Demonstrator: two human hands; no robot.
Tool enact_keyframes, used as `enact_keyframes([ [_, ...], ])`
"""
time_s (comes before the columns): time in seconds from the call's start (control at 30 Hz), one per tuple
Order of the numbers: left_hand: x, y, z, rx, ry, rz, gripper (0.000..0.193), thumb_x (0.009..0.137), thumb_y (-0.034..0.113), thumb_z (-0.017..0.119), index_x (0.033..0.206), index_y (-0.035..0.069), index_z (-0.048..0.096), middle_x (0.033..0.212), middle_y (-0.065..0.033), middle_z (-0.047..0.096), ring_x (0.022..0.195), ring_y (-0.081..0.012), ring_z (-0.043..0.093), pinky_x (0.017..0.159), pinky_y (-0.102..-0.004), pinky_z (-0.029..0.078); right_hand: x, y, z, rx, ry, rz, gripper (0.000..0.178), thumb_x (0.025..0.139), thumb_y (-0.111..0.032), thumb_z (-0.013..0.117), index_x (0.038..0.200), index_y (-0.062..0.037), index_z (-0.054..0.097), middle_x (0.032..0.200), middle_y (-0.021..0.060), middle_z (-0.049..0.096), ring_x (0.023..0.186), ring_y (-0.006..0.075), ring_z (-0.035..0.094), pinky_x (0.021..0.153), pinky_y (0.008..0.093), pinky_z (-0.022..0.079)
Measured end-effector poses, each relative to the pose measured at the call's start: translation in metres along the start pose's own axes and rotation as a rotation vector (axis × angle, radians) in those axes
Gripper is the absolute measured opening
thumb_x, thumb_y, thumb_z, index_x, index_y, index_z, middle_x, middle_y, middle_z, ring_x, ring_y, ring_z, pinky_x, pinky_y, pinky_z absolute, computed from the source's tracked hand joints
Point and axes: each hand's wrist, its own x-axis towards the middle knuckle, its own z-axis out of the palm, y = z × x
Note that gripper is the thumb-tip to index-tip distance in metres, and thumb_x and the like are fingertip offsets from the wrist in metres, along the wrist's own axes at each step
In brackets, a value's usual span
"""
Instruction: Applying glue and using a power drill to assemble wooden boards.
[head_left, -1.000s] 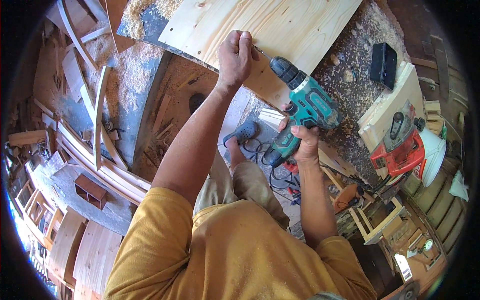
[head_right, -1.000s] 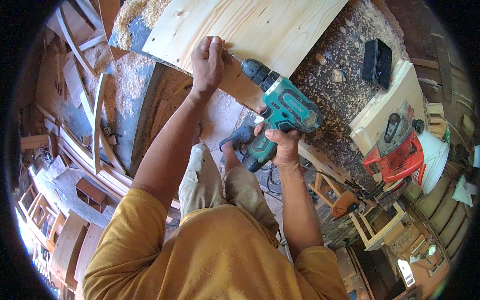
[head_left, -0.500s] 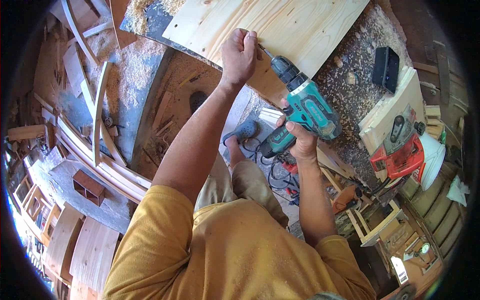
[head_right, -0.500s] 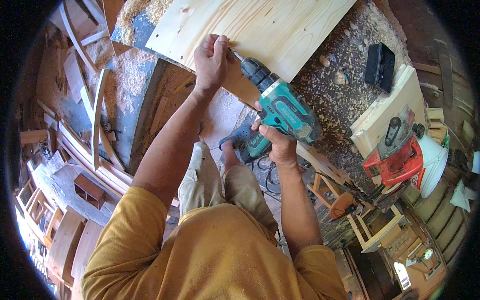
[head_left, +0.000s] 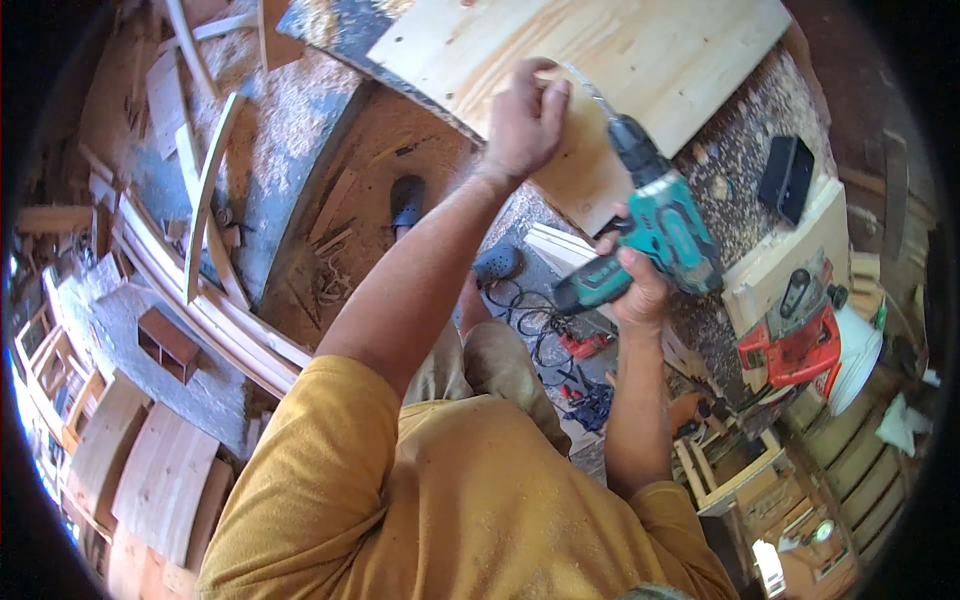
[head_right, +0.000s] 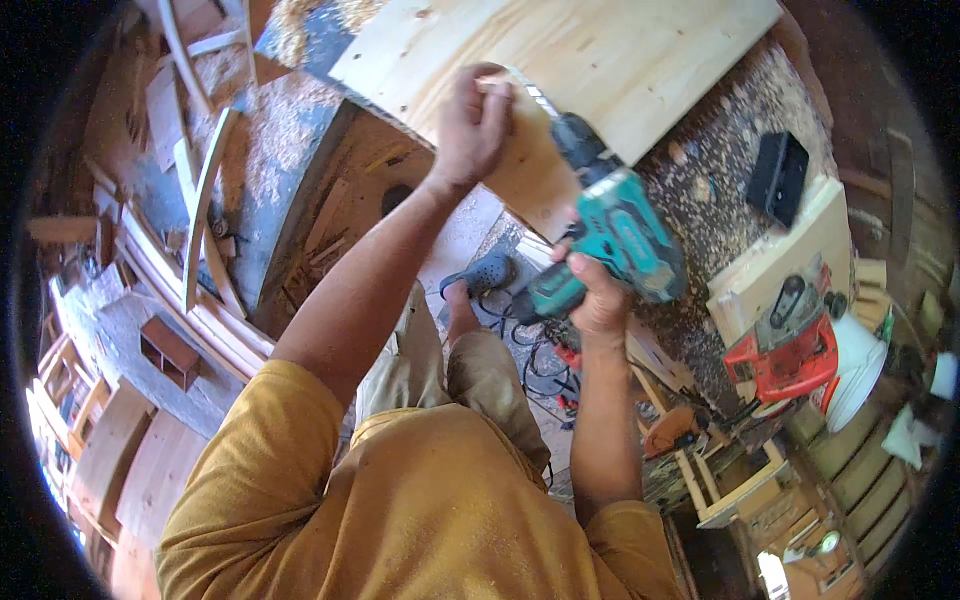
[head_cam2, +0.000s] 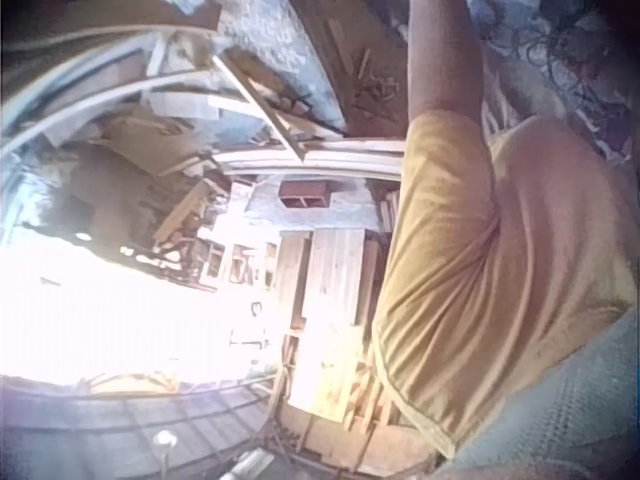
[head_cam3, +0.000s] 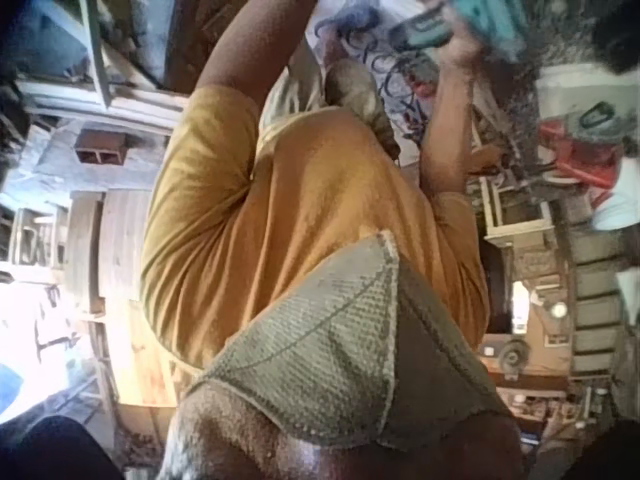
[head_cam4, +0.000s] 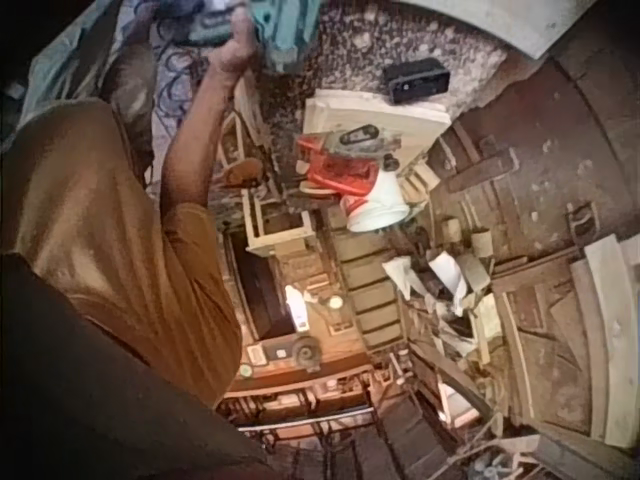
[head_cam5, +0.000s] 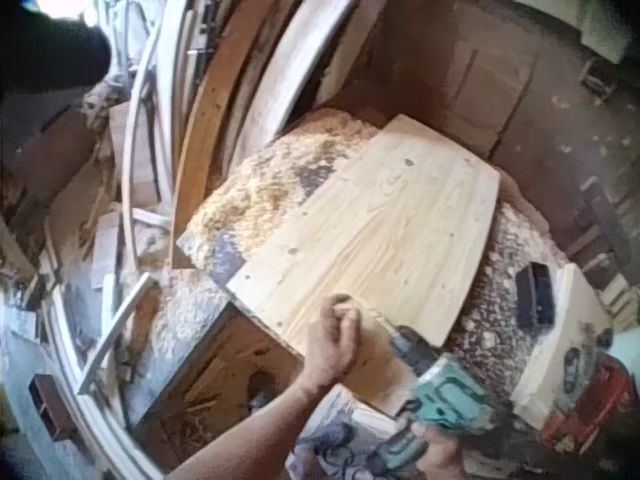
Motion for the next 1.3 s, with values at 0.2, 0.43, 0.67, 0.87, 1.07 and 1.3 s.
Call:
enact_keyframes([
  [0.2, 0.001, 0.001, -0.002, 0.225, -0.086, 0.19, 0.02, 0.079, 0.017, 0.064, 0.093, 0.002, 0.06, 0.075, -0.0158, 0.062, 0.073, -0.0311, 0.062, 0.068, -0.038, 0.051, 0.001, -0.062, 0.021, -0.187, -0.068, -0.065, 0.059, 0.074, -0.005, 0.062, 0.129, -0.0013, 0.041, 0.118, 0.0168, 0.056, 0.079, 0.0193, 0.058, 0.072, 0.0304, 0.051],
  [0.43, 0.001, 0.001, -0.01, 0.162, -0.105, 0.258, 0.015, 0.074, 0.011, 0.061, 0.087, 0.003, 0.059, 0.075, -0.0176, 0.061, 0.079, -0.0363, 0.06, 0.074, -0.0445, 0.048, 0.004, -0.085, 0.092, -0.522, -0.129, -0.001, 0.057, 0.073, -0.002, 0.061, 0.127, 0.0027, 0.043, 0.118, 0.0198, 0.055, 0.078, 0.0195, 0.058, 0.071, 0.0295, 0.051],
  [0.67, 0.002, -0.015, 0.001, 0.075, -0.195, 0.065, 0.018, 0.068, 0.016, 0.066, 0.084, 0.009, 0.06, 0.081, -0.0143, 0.061, 0.081, -0.034, 0.06, 0.074, -0.041, 0.049, 0.015, -0.072, 0.121, -0.838, -0.132, 0.089, 0.052, 0.074, 0.001, 0.06, 0.124, 0.0027, 0.047, 0.114, 0.0185, 0.058, 0.08, 0.0181, 0.059, 0.074, 0.0296, 0.05],
  [0.87, 0.0, -0.014, 0.002, -0.006, -0.233, 0.097, 0.018, 0.073, 0.018, 0.065, 0.085, 0.011, 0.055, 0.08, -0.0107, 0.059, 0.083, -0.0302, 0.058, 0.075, -0.0395, 0.047, 0.026, -0.067, 0.138, -1.066, -0.172, 0.014, 0.045, 0.074, 0.0, 0.061, 0.118, 0.0037, 0.052, 0.109, 0.0148, 0.061, 0.08, 0.017, 0.06, 0.075, 0.0304, 0.049],
  [1.07, -0.003, -0.019, 0.004, -0.042, -0.294, 0.109, 0.021, 0.074, 0.023, 0.065, 0.087, 0.012, 0.053, 0.082, -0.0081, 0.057, 0.087, -0.0281, 0.057, 0.083, -0.0372, 0.046, 0.028, -0.07, 0.142, -1.141, -0.081, 0.105, 0.028, 0.076, -0.006, 0.068, 0.103, -0.0018, 0.061, 0.096, 0.0043, 0.062, 0.086, 0.0153, 0.058, 0.078, 0.0302, 0.046],
  [1.3, -0.006, -0.029, 0.013, -0.059, -0.244, 0.14, 0.023, 0.073, 0.026, 0.065, 0.086, 0.013, 0.052, 0.081, -0.0073, 0.056, 0.087, -0.0267, 0.057, 0.086, -0.0368, 0.045, 0.029, -0.066, 0.149, -1.134, -0.04, 0.094, 0.025, 0.072, -0.001, 0.067, 0.097, -0.0008, 0.064, 0.089, 0.0044, 0.065, 0.08, 0.0145, 0.061, 0.076, 0.0282, 0.047],
])
